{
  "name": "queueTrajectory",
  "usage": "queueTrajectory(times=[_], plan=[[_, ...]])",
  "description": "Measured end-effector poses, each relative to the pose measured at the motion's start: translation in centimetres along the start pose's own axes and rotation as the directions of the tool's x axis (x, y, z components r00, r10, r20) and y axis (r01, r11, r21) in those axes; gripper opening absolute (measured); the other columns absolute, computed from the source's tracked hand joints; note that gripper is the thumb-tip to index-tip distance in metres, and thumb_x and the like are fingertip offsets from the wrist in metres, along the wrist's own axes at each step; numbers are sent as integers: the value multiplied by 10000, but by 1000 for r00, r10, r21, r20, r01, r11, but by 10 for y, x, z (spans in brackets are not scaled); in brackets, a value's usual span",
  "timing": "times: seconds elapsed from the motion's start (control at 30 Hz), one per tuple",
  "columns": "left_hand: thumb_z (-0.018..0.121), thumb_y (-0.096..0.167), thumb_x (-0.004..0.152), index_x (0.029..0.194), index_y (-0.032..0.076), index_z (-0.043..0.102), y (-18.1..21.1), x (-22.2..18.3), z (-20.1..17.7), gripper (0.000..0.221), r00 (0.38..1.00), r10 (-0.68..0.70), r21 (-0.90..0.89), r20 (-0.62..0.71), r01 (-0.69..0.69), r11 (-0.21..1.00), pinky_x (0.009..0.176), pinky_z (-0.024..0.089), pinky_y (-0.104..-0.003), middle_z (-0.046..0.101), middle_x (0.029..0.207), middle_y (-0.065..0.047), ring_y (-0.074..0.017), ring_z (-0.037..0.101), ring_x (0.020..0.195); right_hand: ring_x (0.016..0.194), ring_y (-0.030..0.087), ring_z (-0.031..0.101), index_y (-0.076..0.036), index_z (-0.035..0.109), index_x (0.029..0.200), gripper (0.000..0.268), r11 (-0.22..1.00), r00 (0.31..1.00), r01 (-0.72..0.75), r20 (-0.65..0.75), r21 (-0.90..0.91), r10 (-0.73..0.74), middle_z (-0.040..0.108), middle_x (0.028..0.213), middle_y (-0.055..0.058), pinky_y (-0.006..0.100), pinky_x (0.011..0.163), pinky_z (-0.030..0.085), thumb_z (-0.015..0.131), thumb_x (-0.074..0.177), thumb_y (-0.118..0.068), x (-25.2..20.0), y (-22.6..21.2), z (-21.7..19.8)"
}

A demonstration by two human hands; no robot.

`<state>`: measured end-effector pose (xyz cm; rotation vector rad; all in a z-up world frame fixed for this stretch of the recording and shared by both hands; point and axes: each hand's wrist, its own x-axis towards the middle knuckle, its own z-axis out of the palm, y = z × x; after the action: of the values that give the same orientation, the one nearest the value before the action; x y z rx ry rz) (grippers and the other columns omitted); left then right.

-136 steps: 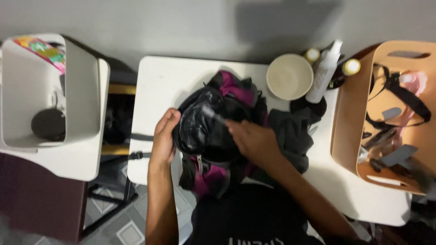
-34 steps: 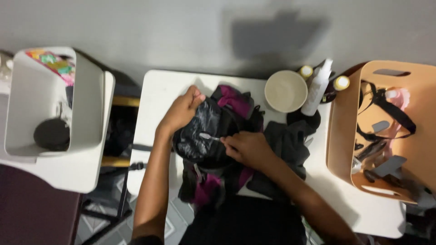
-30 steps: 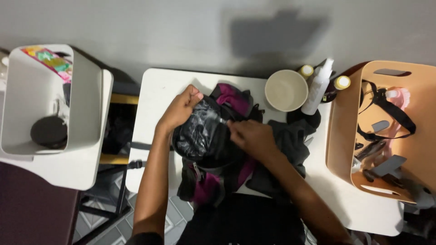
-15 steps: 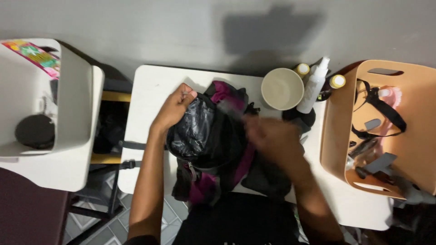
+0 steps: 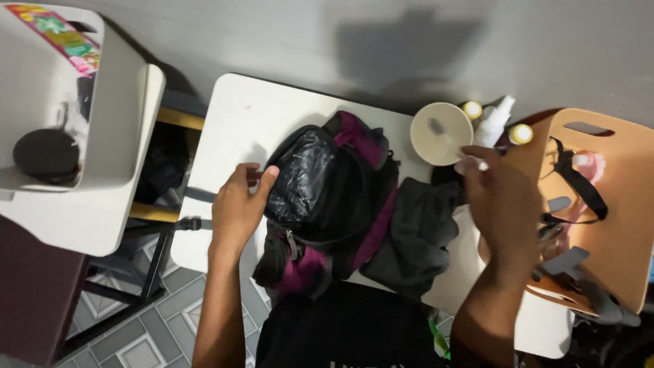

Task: The person uses a small tool to scrape a white substance from the inside lining of a purple and black backpack and then wipes the area with a dark cloth.

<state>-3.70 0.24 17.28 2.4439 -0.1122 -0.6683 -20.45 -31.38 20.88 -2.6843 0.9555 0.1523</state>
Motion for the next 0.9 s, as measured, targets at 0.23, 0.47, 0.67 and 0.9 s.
queueTrajectory(times=[0.23, 0.47, 0.67, 0.9], plan=[[553, 529, 932, 1074, 115, 679, -10, 19, 14, 455, 998, 71, -253, -1, -69, 965, 905, 491, -317, 743, 1089, -24, -172, 695, 1067, 828, 317, 732, -270, 814, 1114, 293, 955, 973, 36, -209, -295, -101, 769, 814, 72, 442, 696, 522, 541, 1061, -363, 20, 19, 37], [518, 262, 1000, 762, 200, 380, -14, 42, 29, 282, 985, 163, -425, 60, -123, 897, 705, 334, -288, 375, 729, 65, -86, 392, 730, 785, 367, 731, -229, 778, 1138, 310, 966, 990, -29, -139, -257, -7, 749, 768, 138, 497, 583, 512, 493, 1094, -343, 18, -3, 22], [493, 286, 1007, 862, 131, 479, 8, 1, 3, 213, 927, 372, -298, 52, -341, 891, 970, 428, -329, 687, 1341, -103, -223, 639, 1220, 757, 233, 699, -176, 758, 1269, 278, 972, 963, 212, -191, 102, -190, 783, 1068, 53, 398, 651, 510, 665, 1011, -224, -66, -32, 3], [571, 129, 1016, 852, 46, 471, 19, -1, 12, 209, 788, 615, -428, 4, -555, 713, 1030, 423, -540, 699, 1212, -255, -415, 628, 1192, 765, 243, 702, -258, 742, 1065, 185, 686, 685, 724, -189, 69, -704, 635, 735, 34, 338, 657, 533, 591, 963, -292, -39, -39, 120]])
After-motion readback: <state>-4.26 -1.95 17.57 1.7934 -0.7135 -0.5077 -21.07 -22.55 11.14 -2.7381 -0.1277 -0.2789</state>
